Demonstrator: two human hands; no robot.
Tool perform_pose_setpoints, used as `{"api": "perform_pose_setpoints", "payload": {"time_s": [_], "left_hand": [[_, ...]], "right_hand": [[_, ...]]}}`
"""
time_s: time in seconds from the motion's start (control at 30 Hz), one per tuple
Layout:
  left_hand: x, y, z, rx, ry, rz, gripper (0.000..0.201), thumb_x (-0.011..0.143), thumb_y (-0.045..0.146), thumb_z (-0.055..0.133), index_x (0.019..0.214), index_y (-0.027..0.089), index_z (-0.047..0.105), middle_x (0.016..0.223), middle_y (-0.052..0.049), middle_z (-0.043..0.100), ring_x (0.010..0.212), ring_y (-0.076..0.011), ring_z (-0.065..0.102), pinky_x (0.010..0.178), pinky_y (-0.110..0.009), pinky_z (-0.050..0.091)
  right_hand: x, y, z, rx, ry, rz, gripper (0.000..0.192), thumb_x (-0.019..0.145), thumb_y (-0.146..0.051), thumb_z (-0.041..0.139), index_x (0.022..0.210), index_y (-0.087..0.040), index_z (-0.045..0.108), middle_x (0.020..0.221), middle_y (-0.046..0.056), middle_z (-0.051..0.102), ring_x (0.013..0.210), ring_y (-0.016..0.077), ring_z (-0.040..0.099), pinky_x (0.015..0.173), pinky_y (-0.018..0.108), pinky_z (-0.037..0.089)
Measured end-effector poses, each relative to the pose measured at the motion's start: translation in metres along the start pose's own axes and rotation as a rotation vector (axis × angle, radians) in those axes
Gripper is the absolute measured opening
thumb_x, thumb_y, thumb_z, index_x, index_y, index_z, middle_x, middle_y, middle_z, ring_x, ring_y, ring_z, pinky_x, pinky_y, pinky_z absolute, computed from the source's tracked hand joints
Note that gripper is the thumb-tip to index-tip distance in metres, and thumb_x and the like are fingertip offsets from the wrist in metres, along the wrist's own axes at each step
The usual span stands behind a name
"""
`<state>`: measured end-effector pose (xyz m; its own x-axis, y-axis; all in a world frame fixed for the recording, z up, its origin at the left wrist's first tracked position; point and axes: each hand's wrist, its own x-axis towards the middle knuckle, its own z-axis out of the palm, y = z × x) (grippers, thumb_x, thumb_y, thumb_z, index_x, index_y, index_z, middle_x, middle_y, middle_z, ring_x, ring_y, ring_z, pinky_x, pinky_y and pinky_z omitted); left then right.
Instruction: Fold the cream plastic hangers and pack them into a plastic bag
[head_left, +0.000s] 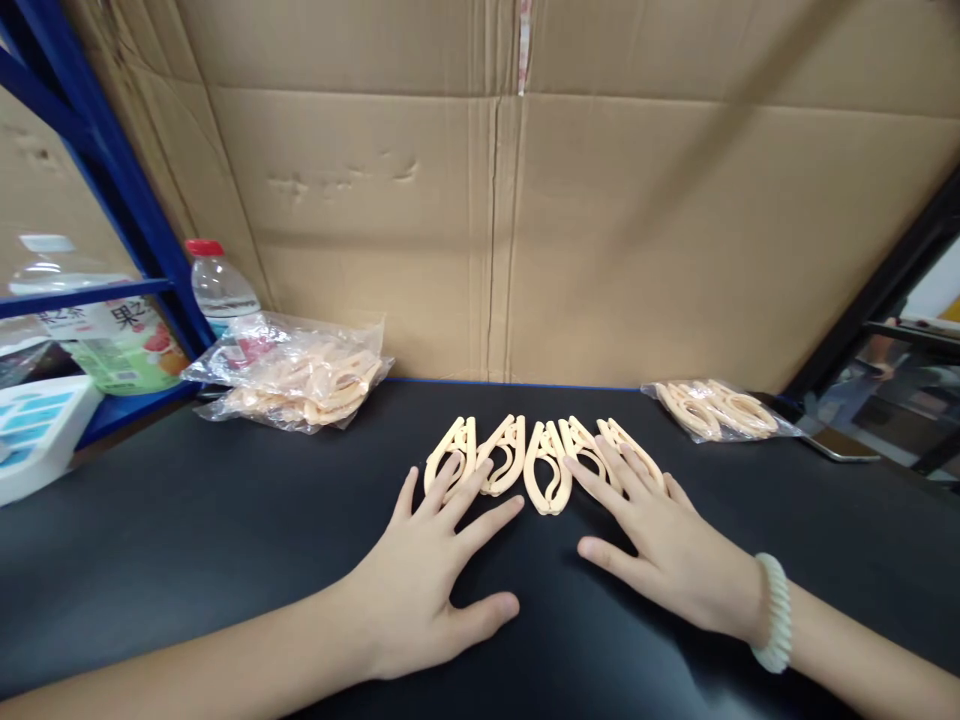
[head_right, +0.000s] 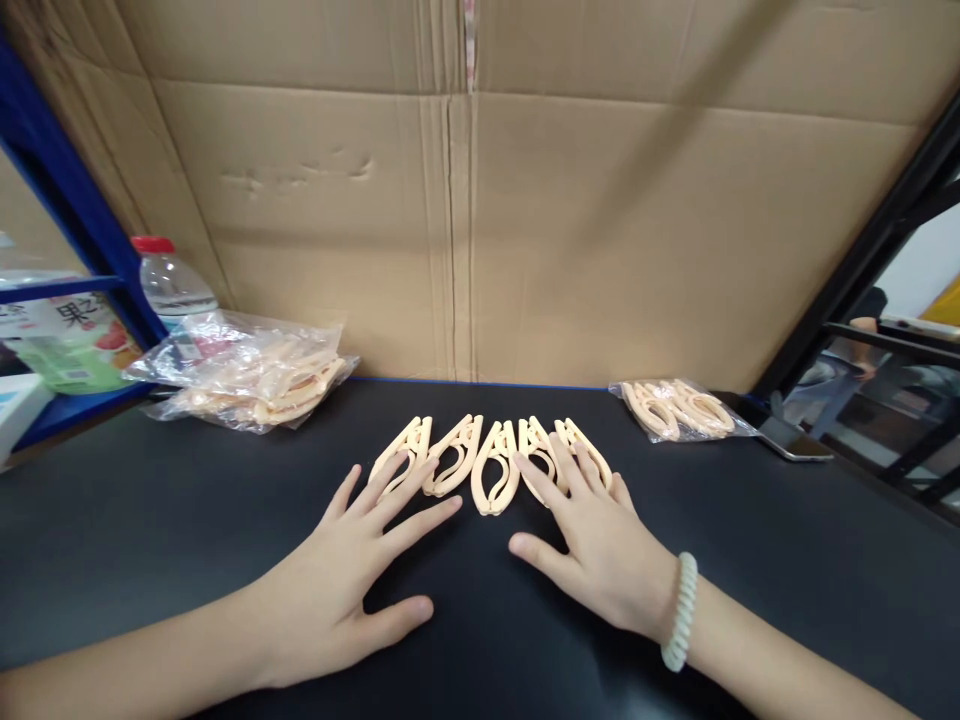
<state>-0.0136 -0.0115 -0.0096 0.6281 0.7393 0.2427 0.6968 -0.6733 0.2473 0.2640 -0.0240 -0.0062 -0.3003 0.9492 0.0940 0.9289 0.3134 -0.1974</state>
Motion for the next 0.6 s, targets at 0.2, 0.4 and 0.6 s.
{"api": "perform_pose_setpoints", "payload": {"time_s": [0.2,0.4,0.6], "left_hand": [[0.009,-0.009,-0.001,0.002,-0.142,0.001,0.072,0.083,0.063,0.051,0.146,0.038,0.028,0.158,-0.009,0.013,0.142,-0.0460,0.007,0.104,-0.074,0.009],[0.025,-0.019,-0.004,0.017,-0.174,-0.008,0.073,0.084,0.069,0.042,0.147,0.034,0.029,0.157,-0.012,0.013,0.141,-0.0468,0.006,0.103,-0.074,0.008],[0.078,-0.045,-0.008,0.051,-0.240,-0.028,0.074,0.085,0.071,0.035,0.147,0.032,0.029,0.158,-0.011,0.011,0.141,-0.0463,0.005,0.102,-0.074,0.010]], "right_hand": [[0.005,-0.012,0.005,-0.064,-0.047,0.001,0.068,0.087,-0.072,0.032,0.147,-0.045,0.017,0.160,0.007,0.005,0.143,0.0425,0.003,0.101,0.073,0.018],[0.021,-0.015,0.006,-0.077,-0.037,0.006,0.069,0.086,-0.074,0.027,0.147,-0.043,0.018,0.159,0.009,0.011,0.143,0.0413,0.006,0.101,0.073,0.019],[0.071,-0.009,0.012,-0.087,-0.048,0.135,0.072,0.086,-0.074,0.025,0.149,-0.040,0.017,0.159,0.009,0.013,0.142,0.0436,0.005,0.098,0.077,0.015]]}}
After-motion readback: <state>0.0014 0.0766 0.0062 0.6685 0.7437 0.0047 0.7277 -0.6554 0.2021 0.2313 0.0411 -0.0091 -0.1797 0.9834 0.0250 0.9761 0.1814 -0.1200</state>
